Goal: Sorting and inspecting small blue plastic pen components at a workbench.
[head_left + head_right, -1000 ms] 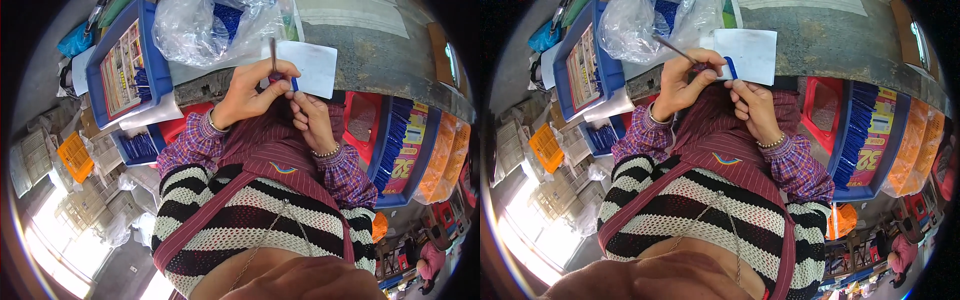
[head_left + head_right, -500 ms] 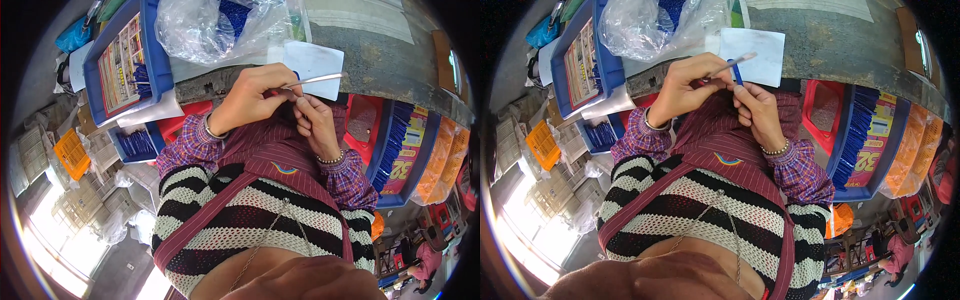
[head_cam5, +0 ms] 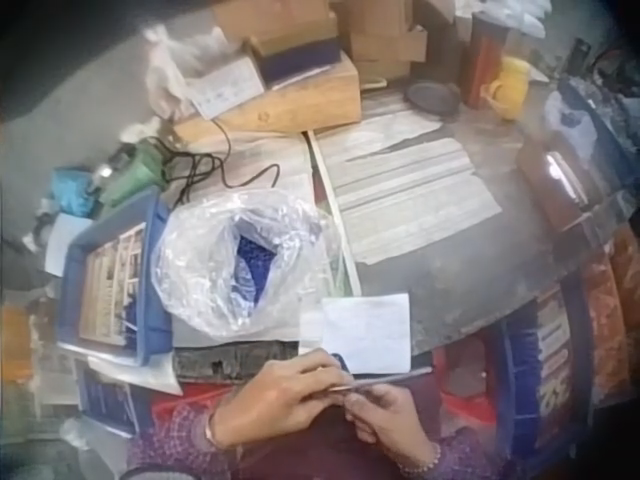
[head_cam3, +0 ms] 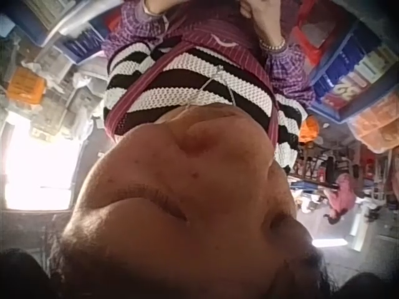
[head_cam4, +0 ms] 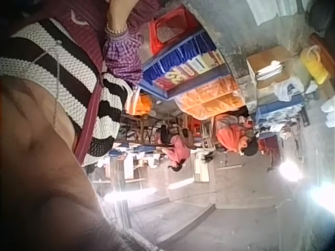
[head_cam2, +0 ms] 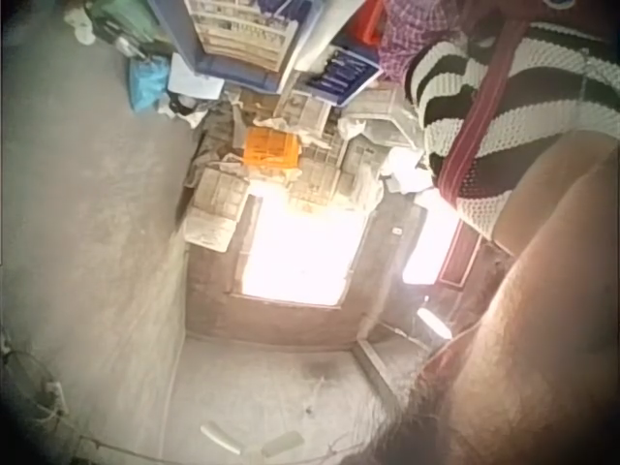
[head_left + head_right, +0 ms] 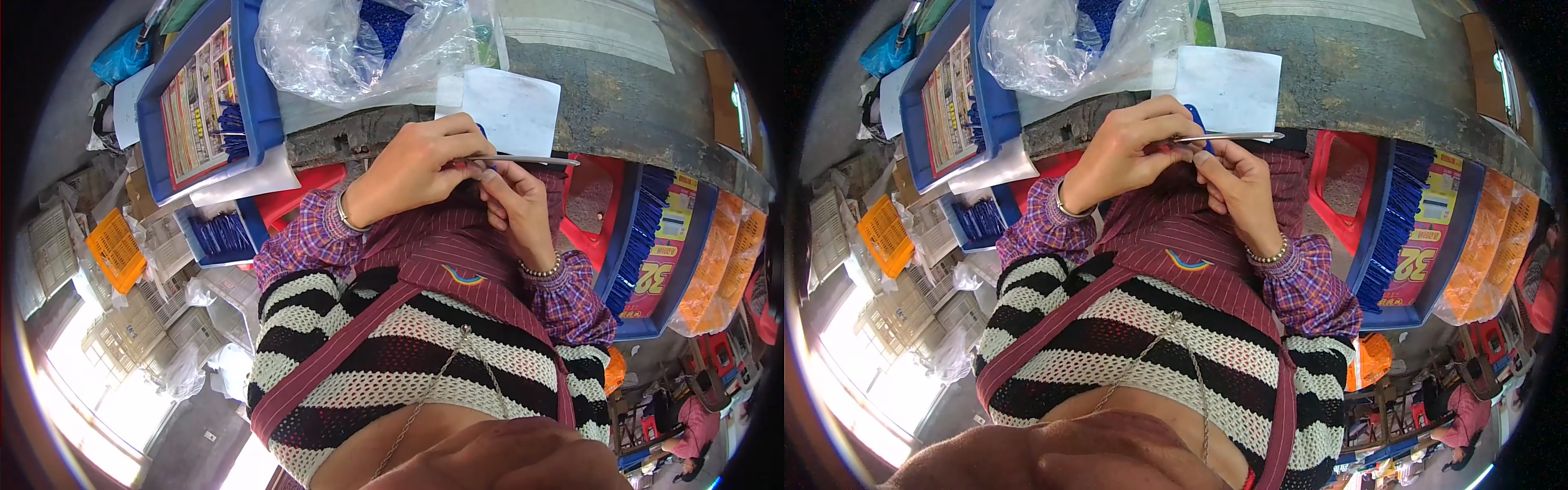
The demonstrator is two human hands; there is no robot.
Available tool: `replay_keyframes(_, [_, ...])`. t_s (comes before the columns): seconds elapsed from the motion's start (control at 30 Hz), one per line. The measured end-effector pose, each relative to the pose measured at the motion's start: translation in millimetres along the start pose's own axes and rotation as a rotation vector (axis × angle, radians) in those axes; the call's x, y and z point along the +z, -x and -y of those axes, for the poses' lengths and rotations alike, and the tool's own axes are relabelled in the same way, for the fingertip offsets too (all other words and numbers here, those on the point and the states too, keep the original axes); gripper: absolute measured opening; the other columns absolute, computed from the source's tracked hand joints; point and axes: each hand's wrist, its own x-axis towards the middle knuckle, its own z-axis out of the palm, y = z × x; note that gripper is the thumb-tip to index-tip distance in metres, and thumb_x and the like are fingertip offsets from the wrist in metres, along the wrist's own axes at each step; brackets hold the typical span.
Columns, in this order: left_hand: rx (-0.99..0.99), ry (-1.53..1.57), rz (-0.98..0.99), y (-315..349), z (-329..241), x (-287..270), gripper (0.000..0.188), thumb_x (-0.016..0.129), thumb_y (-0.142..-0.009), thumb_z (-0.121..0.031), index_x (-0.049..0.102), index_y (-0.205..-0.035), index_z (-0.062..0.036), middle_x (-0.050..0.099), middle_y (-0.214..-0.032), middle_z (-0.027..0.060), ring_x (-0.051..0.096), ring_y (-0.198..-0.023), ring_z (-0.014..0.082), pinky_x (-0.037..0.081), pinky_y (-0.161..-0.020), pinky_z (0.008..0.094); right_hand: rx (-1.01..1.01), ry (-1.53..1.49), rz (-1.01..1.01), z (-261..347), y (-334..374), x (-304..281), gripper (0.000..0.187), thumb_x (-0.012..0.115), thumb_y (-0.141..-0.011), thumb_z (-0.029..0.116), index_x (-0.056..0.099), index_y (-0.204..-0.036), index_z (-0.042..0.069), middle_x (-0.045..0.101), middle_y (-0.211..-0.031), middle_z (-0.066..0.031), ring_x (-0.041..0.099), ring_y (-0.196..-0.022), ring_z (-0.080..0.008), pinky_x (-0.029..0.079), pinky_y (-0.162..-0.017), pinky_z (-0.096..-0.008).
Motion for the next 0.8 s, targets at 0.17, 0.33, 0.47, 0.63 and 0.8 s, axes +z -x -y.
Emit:
replay_keyframes(0.17, [0.009,0.013,0.006,0.1,1.7,2.5,0.021,0.067,-0.068,0.001,0.063,-0.089,-0.0036,0.06,-0.086,0.0079,0.06,-0.071,0.0222,0.048,-0.061,0.0283,-0.093,0.11,-0.013,-4.2,-2.1,-4.9,0.02,0.058,-0.088,0.014,0.06,-0.102,0.0,0.054,-0.069,0.0002,0.037,-0.044,0.0004,0.027,-0.037,-0.0159])
replay_keyframes(0.33, [0.011,0.018,0.016,1.0,2.5,4.0,0.022,0.067,-0.068,0.001,0.063,-0.089,-0.003,0.06,-0.086,0.0083,0.061,-0.072,0.0229,0.048,-0.061,0.0283,-0.116,0.166,-0.023,-3.8,-2.6,-6.5,0.019,0.059,-0.087,0.014,0.06,-0.1,0.0,0.055,-0.068,0.0004,0.039,-0.044,0.0,0.027,-0.037,-0.0163])
replay_keyframes(0.47, [0.01,0.018,0.015,0.3,4.2,4.8,0.022,0.068,-0.068,0.001,0.063,-0.09,-0.0026,0.06,-0.086,0.0084,0.061,-0.072,0.0234,0.048,-0.062,0.0286,-0.135,0.191,-0.034,-4.0,-3.8,-7.5,0.019,0.059,-0.087,0.014,0.06,-0.101,0.0,0.056,-0.067,0.001,0.04,-0.044,0.0,0.027,-0.037,-0.0162])
replay_keyframes(0.63, [0.017,0.011,0.021,0.3,5.2,4.8,0.022,0.068,-0.07,-0.002,0.063,-0.091,-0.0023,0.061,-0.086,0.0085,0.061,-0.072,0.0239,0.049,-0.063,0.0291,-0.13,0.193,-0.047,-2.1,-3.9,-6.6,0.021,0.06,-0.087,0.014,0.06,-0.103,0.001,0.055,-0.067,0.0013,0.039,-0.044,0.0001,0.027,-0.038,-0.0161])
replay_keyframes(0.8, [0.014,0.029,0.026,-0.3,4.8,4.8,0.022,0.069,-0.07,-0.002,0.063,-0.091,-0.0018,0.061,-0.086,0.0086,0.061,-0.073,0.0234,0.048,-0.063,0.0287,-0.121,0.18,-0.052,-1.6,-3.3,-6.0,0.021,0.059,-0.087,0.014,0.06,-0.104,0.001,0.055,-0.066,0.0014,0.039,-0.044,0.0002,0.027,-0.038,-0.0158])
